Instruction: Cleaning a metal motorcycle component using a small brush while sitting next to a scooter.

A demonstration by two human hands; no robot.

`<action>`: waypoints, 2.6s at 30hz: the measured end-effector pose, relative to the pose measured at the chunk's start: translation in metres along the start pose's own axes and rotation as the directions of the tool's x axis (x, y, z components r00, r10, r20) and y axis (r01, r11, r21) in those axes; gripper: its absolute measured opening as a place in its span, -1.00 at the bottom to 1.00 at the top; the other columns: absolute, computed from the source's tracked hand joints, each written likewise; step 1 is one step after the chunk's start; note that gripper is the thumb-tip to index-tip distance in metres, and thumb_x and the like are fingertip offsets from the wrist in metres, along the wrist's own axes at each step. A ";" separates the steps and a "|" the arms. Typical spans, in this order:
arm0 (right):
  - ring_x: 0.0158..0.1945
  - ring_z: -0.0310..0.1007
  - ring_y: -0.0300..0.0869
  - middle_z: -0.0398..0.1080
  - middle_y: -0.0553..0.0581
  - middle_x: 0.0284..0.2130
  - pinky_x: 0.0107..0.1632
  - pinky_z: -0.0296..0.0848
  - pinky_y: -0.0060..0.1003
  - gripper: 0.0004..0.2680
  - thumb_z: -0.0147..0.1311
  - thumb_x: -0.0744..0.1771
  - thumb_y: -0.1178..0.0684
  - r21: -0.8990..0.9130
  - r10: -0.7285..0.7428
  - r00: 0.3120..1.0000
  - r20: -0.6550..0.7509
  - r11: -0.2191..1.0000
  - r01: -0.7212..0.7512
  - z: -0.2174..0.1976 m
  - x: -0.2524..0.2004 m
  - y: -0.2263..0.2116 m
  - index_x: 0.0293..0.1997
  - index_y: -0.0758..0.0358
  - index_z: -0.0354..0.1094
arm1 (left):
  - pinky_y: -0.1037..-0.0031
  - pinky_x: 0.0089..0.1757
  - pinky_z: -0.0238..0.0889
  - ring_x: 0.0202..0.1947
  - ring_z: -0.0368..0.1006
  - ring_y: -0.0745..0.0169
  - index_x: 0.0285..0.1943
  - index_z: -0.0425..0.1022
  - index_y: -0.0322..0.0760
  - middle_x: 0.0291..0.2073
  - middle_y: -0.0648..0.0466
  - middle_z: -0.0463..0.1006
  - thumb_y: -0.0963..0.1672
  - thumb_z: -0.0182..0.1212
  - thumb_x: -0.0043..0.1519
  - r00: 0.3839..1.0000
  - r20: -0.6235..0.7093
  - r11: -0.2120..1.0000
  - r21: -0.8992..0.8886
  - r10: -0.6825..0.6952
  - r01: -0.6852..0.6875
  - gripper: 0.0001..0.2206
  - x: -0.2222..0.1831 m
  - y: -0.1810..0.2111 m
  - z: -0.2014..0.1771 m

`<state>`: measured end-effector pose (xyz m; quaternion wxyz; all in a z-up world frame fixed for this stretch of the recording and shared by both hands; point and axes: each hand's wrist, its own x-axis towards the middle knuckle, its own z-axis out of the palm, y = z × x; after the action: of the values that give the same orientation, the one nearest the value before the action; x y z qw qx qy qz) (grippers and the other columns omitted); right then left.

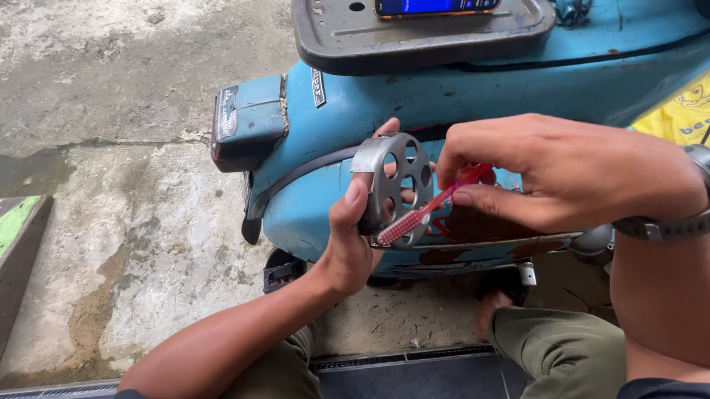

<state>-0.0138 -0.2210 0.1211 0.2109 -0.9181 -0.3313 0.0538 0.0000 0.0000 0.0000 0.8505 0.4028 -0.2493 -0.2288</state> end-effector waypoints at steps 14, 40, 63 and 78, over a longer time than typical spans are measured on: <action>-0.45 0.47 -0.16 0.58 -0.08 -0.36 -0.41 0.45 -0.22 -0.90 0.16 0.27 0.04 -0.047 0.075 0.997 0.006 0.996 -0.074 -0.001 0.005 0.015 -0.19 0.06 0.46 | 0.26 -0.02 0.50 0.08 0.49 -0.08 0.73 -0.31 -0.22 0.30 -0.14 0.31 0.17 -0.10 0.28 0.992 0.115 0.980 -0.200 0.042 -0.018 -0.12 -0.004 -0.003 -0.005; -0.47 0.44 -0.14 0.57 -0.07 -0.36 -0.42 0.40 -0.21 -0.90 0.20 0.25 0.06 -0.073 0.100 0.995 -0.023 0.992 -0.101 -0.003 -0.001 0.028 -0.22 0.10 0.46 | -0.03 0.37 0.22 0.47 0.23 -0.17 0.70 -0.21 -0.20 0.40 -0.16 0.29 0.23 -0.23 0.24 0.992 0.087 0.993 -0.076 0.094 -0.088 -0.13 -0.003 0.000 -0.004; -0.62 0.24 -0.11 0.41 0.14 -0.45 -0.59 0.23 -0.23 -0.85 0.14 0.30 0.18 -0.137 0.300 0.918 -0.258 0.930 -0.342 -0.016 -0.009 0.062 -0.06 0.29 0.38 | 0.10 0.22 0.33 0.32 0.34 -0.13 0.70 -0.16 -0.13 0.38 -0.35 0.32 0.21 -0.18 0.21 0.994 0.060 0.974 -0.212 0.095 -0.080 -0.14 -0.002 0.000 -0.007; -0.34 0.38 -0.18 0.40 0.03 -0.28 -0.24 0.40 -0.27 -0.74 -0.03 0.33 0.14 0.040 0.263 0.949 -0.176 0.965 -0.260 0.024 0.000 0.017 0.14 0.13 0.21 | 0.02 0.33 0.14 0.38 0.23 -0.09 0.71 -0.22 -0.16 0.42 -0.14 0.20 0.06 -0.19 0.33 0.992 -0.032 0.949 -0.291 0.120 -0.124 -0.27 -0.003 0.006 -0.005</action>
<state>-0.0094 -0.2245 0.0920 0.2383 -0.9532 -0.1861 0.0008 0.0018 0.0084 0.0012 0.9149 0.2581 -0.2311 -0.2072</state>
